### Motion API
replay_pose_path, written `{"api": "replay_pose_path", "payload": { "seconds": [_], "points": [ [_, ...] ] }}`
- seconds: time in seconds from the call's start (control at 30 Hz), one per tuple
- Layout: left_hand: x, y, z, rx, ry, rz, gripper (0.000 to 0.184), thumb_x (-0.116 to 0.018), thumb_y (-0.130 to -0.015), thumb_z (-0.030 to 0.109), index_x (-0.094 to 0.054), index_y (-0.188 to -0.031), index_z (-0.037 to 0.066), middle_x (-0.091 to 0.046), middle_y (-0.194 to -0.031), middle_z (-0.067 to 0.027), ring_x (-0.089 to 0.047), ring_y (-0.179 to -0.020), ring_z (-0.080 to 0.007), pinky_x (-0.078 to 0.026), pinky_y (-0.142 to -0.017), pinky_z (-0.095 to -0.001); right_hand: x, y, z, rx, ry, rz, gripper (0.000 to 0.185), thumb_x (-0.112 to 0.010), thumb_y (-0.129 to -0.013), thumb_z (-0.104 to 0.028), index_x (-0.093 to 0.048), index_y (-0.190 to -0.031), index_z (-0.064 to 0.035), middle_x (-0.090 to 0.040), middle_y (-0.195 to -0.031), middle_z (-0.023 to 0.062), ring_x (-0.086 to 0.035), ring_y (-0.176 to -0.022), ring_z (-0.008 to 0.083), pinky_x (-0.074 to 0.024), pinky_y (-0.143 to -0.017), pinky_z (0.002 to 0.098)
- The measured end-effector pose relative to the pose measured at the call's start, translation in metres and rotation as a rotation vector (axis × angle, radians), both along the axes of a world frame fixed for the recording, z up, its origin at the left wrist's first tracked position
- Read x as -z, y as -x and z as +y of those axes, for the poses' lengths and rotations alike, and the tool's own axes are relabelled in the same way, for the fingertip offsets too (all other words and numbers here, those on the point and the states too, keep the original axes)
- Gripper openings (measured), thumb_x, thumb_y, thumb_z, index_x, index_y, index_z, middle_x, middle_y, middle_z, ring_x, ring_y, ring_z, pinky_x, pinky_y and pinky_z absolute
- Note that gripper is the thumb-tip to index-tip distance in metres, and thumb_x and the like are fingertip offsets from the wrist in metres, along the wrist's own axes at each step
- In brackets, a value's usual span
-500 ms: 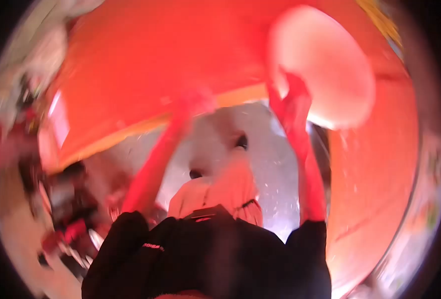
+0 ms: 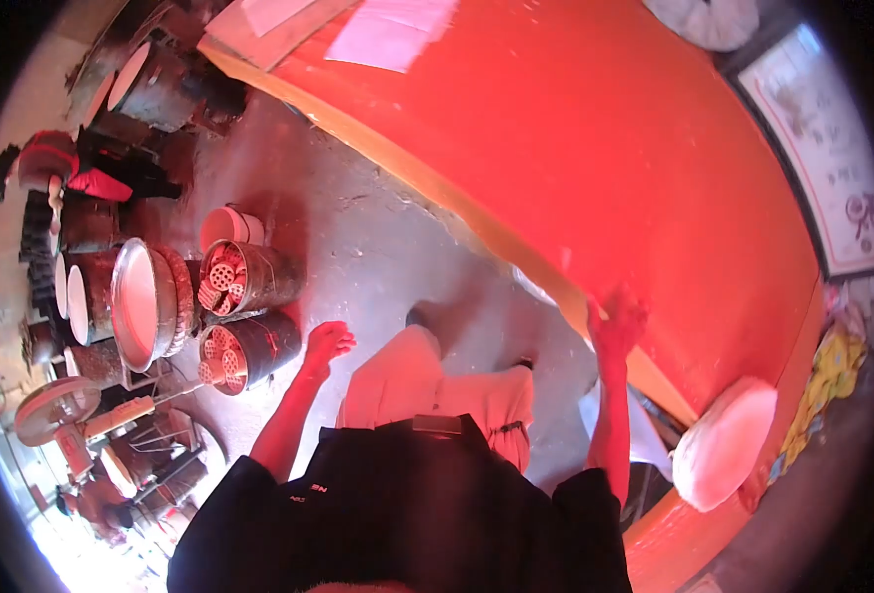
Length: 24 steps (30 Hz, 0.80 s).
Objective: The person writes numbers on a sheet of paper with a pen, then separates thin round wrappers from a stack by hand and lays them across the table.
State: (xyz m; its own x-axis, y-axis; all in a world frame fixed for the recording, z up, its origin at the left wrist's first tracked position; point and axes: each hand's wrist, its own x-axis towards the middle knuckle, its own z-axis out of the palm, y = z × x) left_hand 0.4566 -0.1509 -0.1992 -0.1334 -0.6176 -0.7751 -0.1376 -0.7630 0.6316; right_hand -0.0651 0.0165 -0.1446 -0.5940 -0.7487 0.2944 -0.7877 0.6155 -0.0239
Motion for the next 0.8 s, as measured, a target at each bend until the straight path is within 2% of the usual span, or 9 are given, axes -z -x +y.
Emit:
{"api": "replay_pose_path", "payload": {
  "seconds": [0.1, 0.23, 0.33, 0.37, 0.43, 0.5, 0.57, 0.7, 0.8],
  "points": [
    [0.01, -0.052, -0.05, -0.117, -0.012, -0.068, 0.019, -0.061, -0.087, 0.016, -0.06, -0.101, 0.005, -0.065, -0.085, -0.0082, -0.065, -0.072, -0.0169, -0.049, -0.062, -0.0262, -0.011, 0.0, -0.023, 0.103, -0.211, -0.195, 0.067, -0.071, -0.073, -0.05, -0.057, -0.124, -0.0081, -0.053, -0.125, 0.0271, -0.05, -0.116, 0.0439, -0.0446, -0.092, 0.0488],
    [0.016, -0.06, -0.103, -0.2, 0.027, -0.02, 0.021, -0.059, -0.087, 0.016, -0.059, -0.103, 0.004, -0.065, -0.086, -0.0075, -0.065, -0.075, -0.0166, -0.049, -0.065, -0.0256, -0.024, 0.037, -0.056, 0.21, -0.454, -0.345, 0.046, -0.071, -0.074, -0.041, -0.068, -0.105, -0.0078, -0.067, -0.097, 0.022, -0.064, -0.094, 0.0376, -0.0516, -0.079, 0.0437],
    [0.012, -0.05, -0.15, -0.201, 0.059, 0.035, 0.026, -0.06, -0.086, 0.016, -0.059, -0.108, 0.003, -0.065, -0.086, -0.007, -0.065, -0.078, -0.0168, -0.048, -0.066, -0.0251, -0.029, 0.048, -0.138, 0.01, -0.4, -0.283, 0.026, -0.069, -0.075, -0.032, -0.07, -0.084, -0.0066, -0.066, -0.076, 0.0194, -0.067, -0.076, 0.0347, -0.0511, -0.066, 0.0433],
    [0.005, -0.046, -0.17, -0.205, 0.107, 0.038, 0.028, -0.061, -0.085, 0.016, -0.059, -0.109, 0.002, -0.065, -0.087, -0.007, -0.065, -0.078, -0.0163, -0.048, -0.067, -0.0253, -0.027, 0.041, -0.176, -0.106, -0.138, -0.342, 0.019, -0.066, -0.075, -0.023, -0.066, -0.075, -0.0045, -0.064, -0.075, 0.021, -0.066, -0.073, 0.0355, -0.0474, -0.058, 0.0446],
    [-0.004, -0.038, -0.214, -0.21, 0.203, 0.036, 0.032, -0.062, -0.085, 0.016, -0.058, -0.112, 0.0, -0.065, -0.087, -0.0071, -0.064, -0.08, -0.0154, -0.049, -0.069, -0.0258, -0.014, 0.023, -0.273, -0.277, 0.053, -0.286, 0.017, -0.066, -0.076, -0.02, -0.062, -0.071, -0.0037, -0.059, -0.065, 0.0176, -0.062, -0.061, 0.0278, -0.0431, -0.052, 0.0402],
    [0.005, -0.044, -0.264, -0.169, 0.383, -0.049, 0.034, -0.063, -0.085, 0.016, -0.058, -0.114, -0.001, -0.066, -0.089, -0.0074, -0.064, -0.08, -0.0147, -0.049, -0.072, -0.0265, 0.002, 0.007, -0.375, -0.405, -0.029, -0.347, 0.023, -0.067, -0.079, -0.021, -0.056, -0.068, -0.0037, -0.048, -0.055, 0.0111, -0.049, -0.052, 0.0167, -0.0378, -0.049, 0.0345],
    [-0.001, -0.045, -0.325, -0.11, 0.551, -0.205, 0.033, -0.063, -0.085, 0.016, -0.059, -0.113, -0.001, -0.067, -0.089, -0.0084, -0.062, -0.08, -0.0135, -0.05, -0.077, -0.0282, -0.016, -0.059, -0.491, -0.403, 0.24, -0.968, 0.03, -0.067, -0.082, -0.027, -0.052, -0.07, -0.0046, -0.036, -0.054, 0.0059, -0.035, -0.054, 0.011, -0.0323, -0.048, 0.0299],
    [-0.053, -0.011, -0.458, -0.051, 0.815, -0.437, 0.032, -0.067, -0.083, 0.016, -0.06, -0.111, 0.001, -0.067, -0.094, -0.0117, -0.064, -0.083, -0.0186, -0.05, -0.077, -0.0307, -0.001, -0.094, -0.698, -0.647, 0.132, -0.691, 0.028, -0.066, -0.084, -0.034, -0.063, -0.083, -0.0064, -0.061, -0.064, 0.0122, -0.062, -0.06, 0.0207, -0.0455, -0.055, 0.0336],
    [-0.083, 0.029, -0.554, 0.056, 1.075, -0.526, 0.033, -0.069, -0.079, 0.013, -0.061, -0.109, 0.002, -0.065, -0.1, -0.0143, -0.065, -0.088, -0.0263, -0.051, -0.078, -0.0346, -0.04, -0.126, -0.823, -0.653, 0.074, -0.645, 0.025, -0.066, -0.081, -0.031, -0.065, -0.089, -0.0074, -0.066, -0.074, 0.0168, -0.067, -0.07, 0.0282, -0.05, -0.061, 0.0381]
  ]
}}
